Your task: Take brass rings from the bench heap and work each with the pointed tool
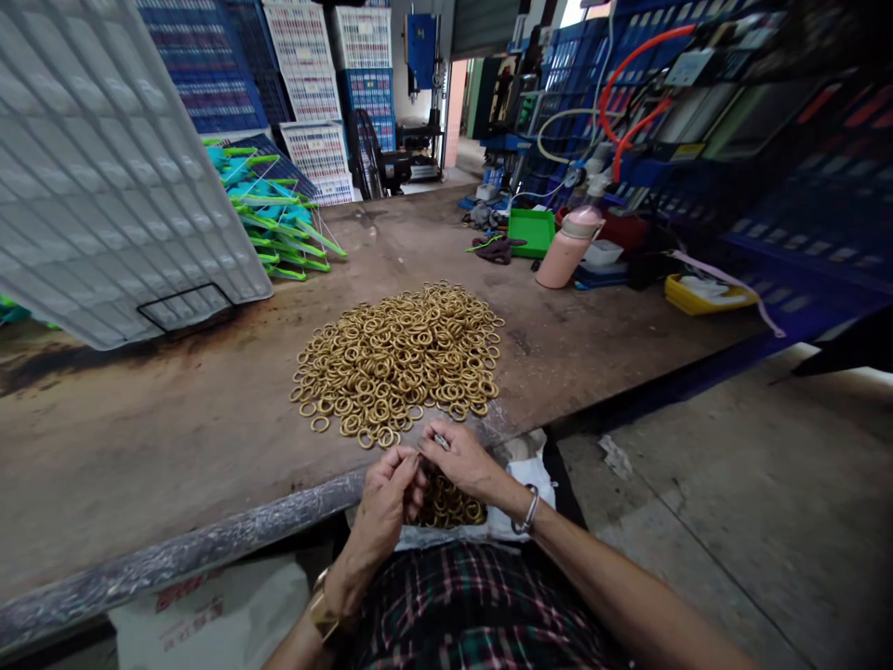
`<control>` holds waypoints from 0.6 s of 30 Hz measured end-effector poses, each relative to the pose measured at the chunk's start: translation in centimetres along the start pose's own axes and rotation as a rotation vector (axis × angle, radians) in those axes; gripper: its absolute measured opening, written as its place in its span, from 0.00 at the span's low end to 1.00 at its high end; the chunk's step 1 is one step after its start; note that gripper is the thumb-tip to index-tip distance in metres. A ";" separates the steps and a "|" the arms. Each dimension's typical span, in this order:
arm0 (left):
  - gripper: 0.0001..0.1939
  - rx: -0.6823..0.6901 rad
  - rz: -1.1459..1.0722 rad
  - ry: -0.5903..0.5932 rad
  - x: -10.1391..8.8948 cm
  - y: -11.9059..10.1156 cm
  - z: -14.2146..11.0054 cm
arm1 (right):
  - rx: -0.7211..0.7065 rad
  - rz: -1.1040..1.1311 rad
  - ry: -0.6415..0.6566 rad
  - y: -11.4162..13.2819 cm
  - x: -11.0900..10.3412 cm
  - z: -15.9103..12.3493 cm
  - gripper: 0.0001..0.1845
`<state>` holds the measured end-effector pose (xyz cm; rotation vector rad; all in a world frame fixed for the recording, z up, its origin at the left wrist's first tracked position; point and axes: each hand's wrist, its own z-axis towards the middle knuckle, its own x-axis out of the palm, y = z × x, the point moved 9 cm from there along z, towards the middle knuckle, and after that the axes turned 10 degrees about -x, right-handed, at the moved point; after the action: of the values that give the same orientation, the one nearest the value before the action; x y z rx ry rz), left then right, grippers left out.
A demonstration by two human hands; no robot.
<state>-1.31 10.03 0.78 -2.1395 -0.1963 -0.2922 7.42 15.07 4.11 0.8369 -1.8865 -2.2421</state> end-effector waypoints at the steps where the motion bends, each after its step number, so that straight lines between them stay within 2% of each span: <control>1: 0.15 -0.004 -0.024 0.011 0.1 0.0 0.0 | 0.000 0.011 0.003 -0.1 0.1 0.0 0.09; 3: 0.14 0.003 -0.055 0.025 0.1 -0.1 -0.1 | -0.004 -0.010 -0.020 -0.2 -0.2 0.0 0.10; 6: 0.14 0.019 -0.060 0.016 -0.1 -0.3 -0.1 | -0.058 -0.220 -0.054 -0.2 -0.8 -0.2 0.10; 11: 0.15 0.068 -0.008 -0.023 -0.3 -0.5 0.0 | -0.151 -0.583 0.133 -0.1 1.0 -1.0 0.07; 18: 0.16 0.114 0.095 -0.087 -0.7 -0.8 0.1 | -0.100 -0.756 0.253 -0.4 2.1 -1.2 0.12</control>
<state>-2.17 10.52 1.17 -2.0434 -0.1566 -0.1299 6.30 13.25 2.94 1.9597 -1.4721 -2.3816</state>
